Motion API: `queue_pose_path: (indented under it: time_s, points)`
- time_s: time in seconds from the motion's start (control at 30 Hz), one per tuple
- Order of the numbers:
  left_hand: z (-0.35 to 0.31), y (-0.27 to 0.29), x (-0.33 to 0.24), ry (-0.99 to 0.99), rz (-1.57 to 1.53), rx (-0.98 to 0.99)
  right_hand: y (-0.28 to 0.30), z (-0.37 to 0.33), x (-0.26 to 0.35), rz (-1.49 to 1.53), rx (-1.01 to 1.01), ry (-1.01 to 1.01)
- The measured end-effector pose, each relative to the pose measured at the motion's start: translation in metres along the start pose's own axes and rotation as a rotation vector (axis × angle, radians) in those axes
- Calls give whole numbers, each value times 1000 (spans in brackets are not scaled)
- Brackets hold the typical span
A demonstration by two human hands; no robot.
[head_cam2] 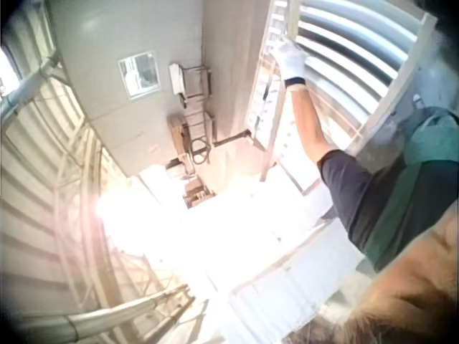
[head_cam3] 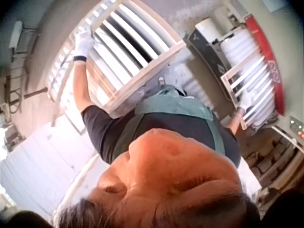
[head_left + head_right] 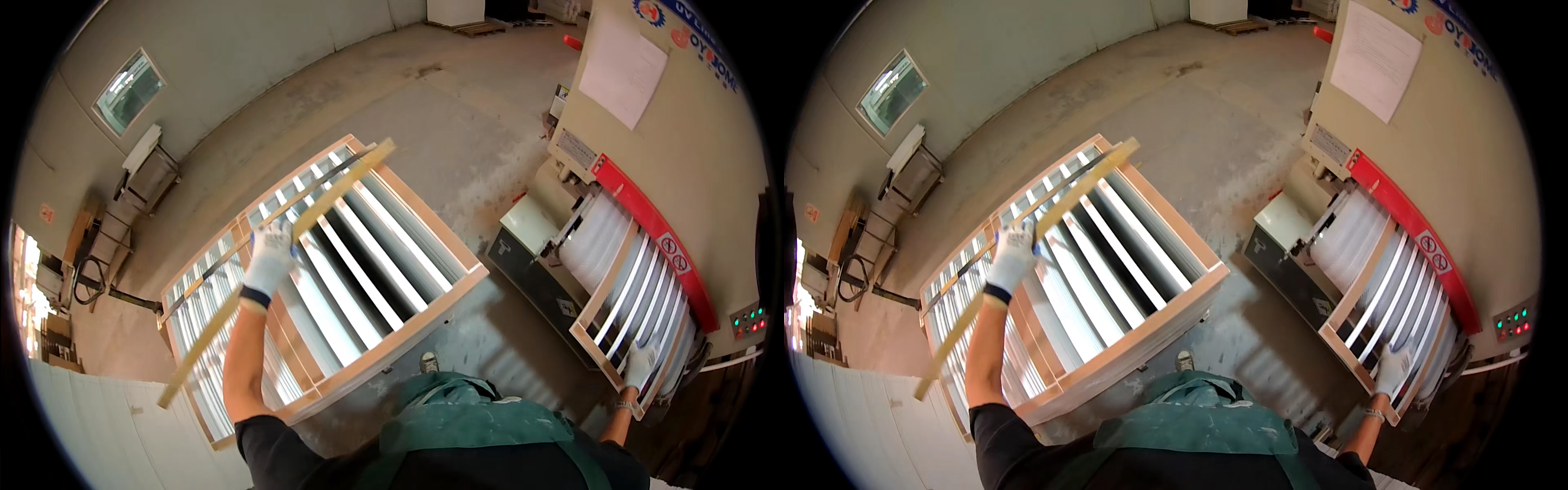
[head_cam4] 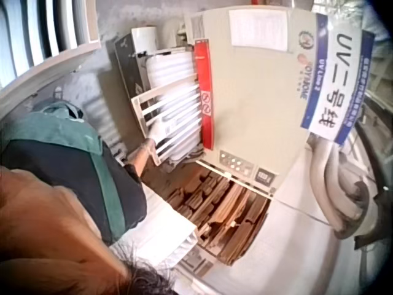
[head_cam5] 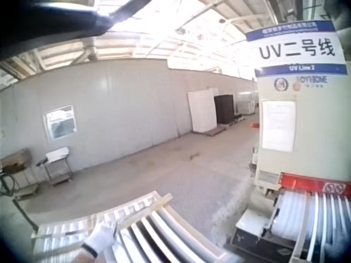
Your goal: The person repeatedly picks up rectangular wooden frames with white slats from a stack and feeds them into a UV coating machine. They handle each frame with both hands, guiding it onto the conveyor belt, then retrieve it and place it back onto the stack. This cycle repeats continuously throughout the clip.
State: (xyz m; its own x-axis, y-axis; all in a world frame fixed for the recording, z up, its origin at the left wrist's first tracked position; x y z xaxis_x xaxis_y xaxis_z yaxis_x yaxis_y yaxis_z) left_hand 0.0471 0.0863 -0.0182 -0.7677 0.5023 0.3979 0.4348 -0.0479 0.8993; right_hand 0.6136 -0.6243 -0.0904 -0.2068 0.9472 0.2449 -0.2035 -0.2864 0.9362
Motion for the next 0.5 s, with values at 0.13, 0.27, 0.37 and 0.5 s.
queue_pose_path:
  time_s: [0.13,0.27,0.37,0.5]
  points:
    - [77,-3,56,78,-250,-175,-13,4,169,171,22,311]
    - [125,-47,69,165,-244,-49,-28,-12,336,300,223,634]
    - [122,-77,67,116,-112,66,-30,-40,421,307,352,805]
    - [111,-63,46,38,-20,-11,-23,-56,541,357,325,996]
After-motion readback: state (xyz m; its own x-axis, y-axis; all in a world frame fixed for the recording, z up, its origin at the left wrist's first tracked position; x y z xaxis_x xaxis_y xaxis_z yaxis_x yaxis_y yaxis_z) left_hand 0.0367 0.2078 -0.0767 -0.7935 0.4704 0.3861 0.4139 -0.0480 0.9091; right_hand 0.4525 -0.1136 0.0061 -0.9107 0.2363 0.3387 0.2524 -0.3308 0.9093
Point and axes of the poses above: each hand's wrist, its own z-axis towards the middle knuckle, its own y-axis out of the back of the hand, x = y × z, the point moved 10 cm from there along z, towards the middle knuckle, and after that the axes turned 5 degrees about -z, right-handed, at the moved point
